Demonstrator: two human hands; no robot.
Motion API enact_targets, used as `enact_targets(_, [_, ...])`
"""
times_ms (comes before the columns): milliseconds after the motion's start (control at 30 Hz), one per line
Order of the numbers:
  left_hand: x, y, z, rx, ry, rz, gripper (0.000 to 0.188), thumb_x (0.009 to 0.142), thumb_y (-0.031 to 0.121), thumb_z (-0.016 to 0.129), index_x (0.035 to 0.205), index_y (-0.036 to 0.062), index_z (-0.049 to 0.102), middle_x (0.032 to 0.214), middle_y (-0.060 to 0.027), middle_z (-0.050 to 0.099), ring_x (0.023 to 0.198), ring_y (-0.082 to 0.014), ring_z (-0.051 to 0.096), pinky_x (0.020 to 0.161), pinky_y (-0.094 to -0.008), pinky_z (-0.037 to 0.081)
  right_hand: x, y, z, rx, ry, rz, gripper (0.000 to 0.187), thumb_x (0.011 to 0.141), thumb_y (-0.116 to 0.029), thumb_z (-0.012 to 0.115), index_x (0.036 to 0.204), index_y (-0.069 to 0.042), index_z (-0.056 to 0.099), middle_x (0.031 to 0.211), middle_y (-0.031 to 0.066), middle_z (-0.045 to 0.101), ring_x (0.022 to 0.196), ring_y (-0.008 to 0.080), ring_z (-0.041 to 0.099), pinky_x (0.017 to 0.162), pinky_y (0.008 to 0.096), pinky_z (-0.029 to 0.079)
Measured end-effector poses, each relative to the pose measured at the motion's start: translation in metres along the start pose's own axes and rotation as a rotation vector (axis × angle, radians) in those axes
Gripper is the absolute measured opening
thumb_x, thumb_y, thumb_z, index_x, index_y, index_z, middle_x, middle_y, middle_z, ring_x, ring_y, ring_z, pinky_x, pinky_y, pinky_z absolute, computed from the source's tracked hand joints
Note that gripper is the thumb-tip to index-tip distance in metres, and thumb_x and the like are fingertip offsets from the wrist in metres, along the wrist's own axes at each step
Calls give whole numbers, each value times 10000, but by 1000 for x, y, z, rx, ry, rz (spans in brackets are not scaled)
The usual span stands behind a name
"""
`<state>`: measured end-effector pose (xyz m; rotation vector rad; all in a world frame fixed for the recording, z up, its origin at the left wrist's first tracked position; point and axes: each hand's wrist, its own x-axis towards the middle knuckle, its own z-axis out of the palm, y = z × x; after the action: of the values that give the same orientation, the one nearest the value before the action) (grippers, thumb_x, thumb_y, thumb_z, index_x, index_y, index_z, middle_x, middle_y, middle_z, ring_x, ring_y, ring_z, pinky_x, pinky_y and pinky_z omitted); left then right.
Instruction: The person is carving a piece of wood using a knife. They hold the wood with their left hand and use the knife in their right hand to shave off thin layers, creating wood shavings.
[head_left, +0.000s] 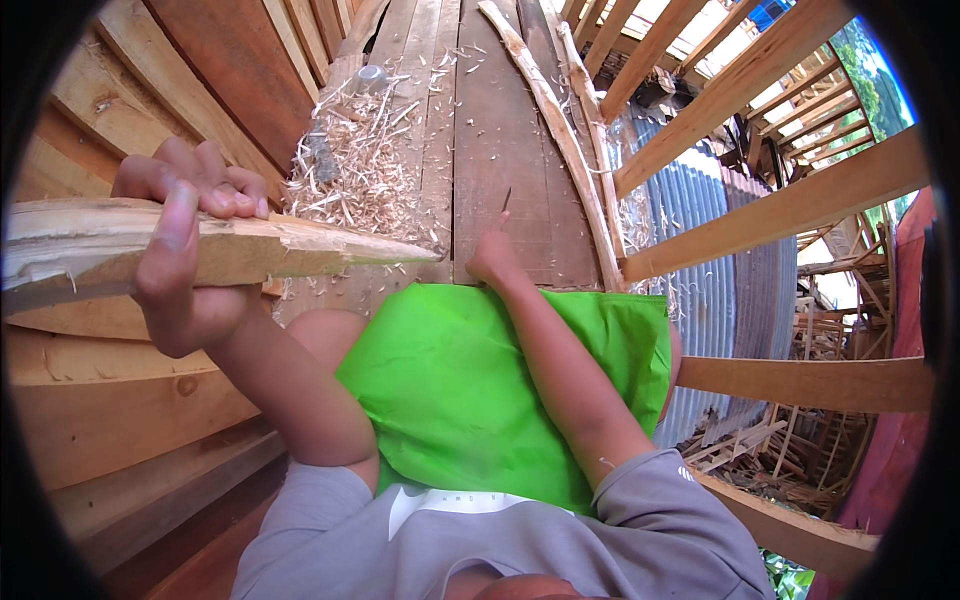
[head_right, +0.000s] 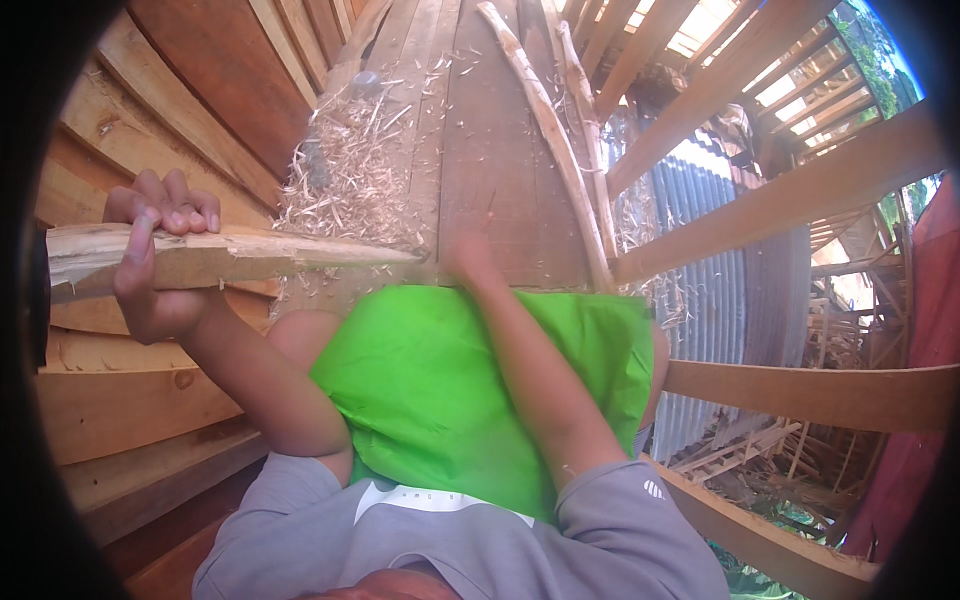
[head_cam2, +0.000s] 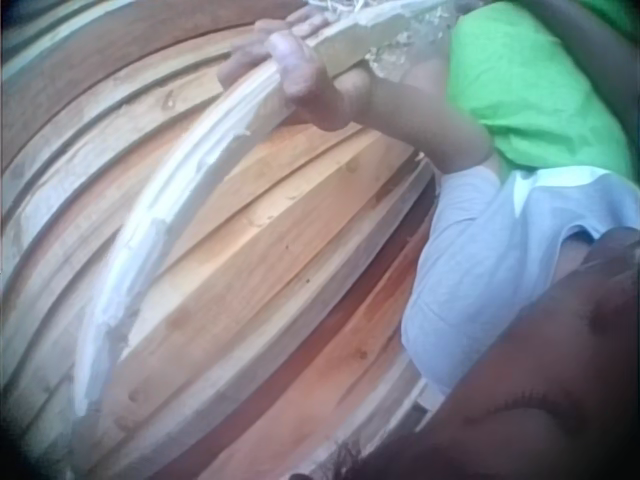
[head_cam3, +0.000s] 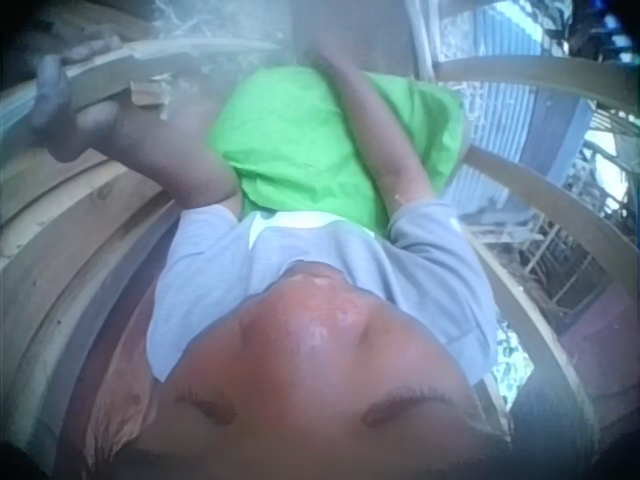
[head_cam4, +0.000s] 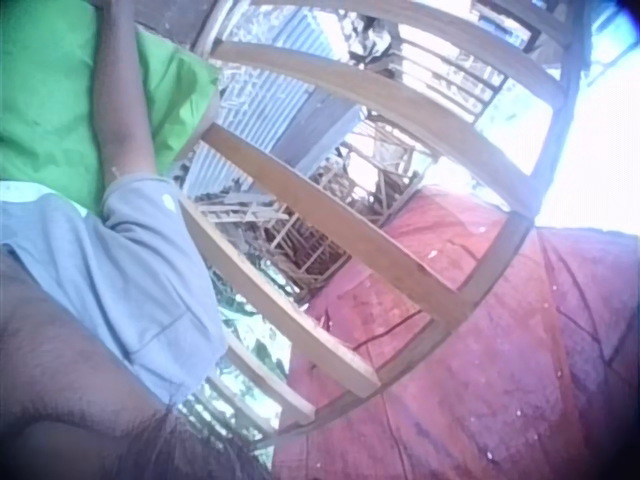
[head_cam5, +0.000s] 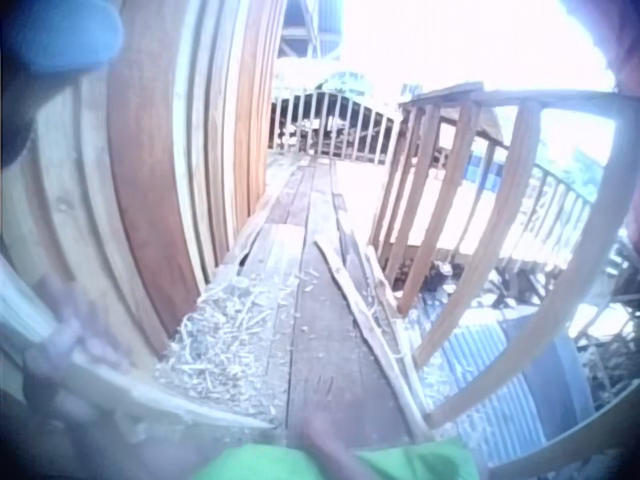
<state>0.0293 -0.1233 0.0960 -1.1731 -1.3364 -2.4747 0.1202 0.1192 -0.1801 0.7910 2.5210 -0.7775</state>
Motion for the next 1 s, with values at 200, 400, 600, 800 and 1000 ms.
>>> enact_targets(200, [5,-1,9,-38,-38,10,201,733,186,530,846,34,461,705,-95,470,638,-161,435,611,-316,445,31,27,53,-553,-114,-191,1010,733,-151,683,1451,162,46,1034,314,648,984,397,652,951,468,486])
enact_targets(400, [-1,2,-1,-15,-25,4,191,733,177,536,847,41,462,709,-91,468,644,-157,435,616,-320,439,-9,-17,18,265,68,-101,957,750,-121,661,1440,178,70,977,324,652,855,393,681,800,427,559])
enact_targets(600, [3,1,3,2,-42,22,176,738,159,532,849,41,462,723,-88,466,636,-153,433,614,-322,433,19,21,28,-40,206,-45,467,753,-113,641,1132,141,541,881,282,669,780,381,685,718,417,560])
enact_targets(800, [0,-1,6,34,12,27,181,736,155,532,855,36,464,702,-82,445,612,-151,420,592,-316,430,18,4,10,370,236,-71,284,795,-197,660,962,32,660,855,245,674,796,387,672,717,474,509])
enact_targets(1000, [2,-2,3,49,60,14,185,727,156,530,846,35,457,691,-81,437,606,-153,415,582,-315,430,49,43,-9,440,735,-7,259,817,-108,571,1019,35,649,817,255,656,795,408,654,737,483,498])
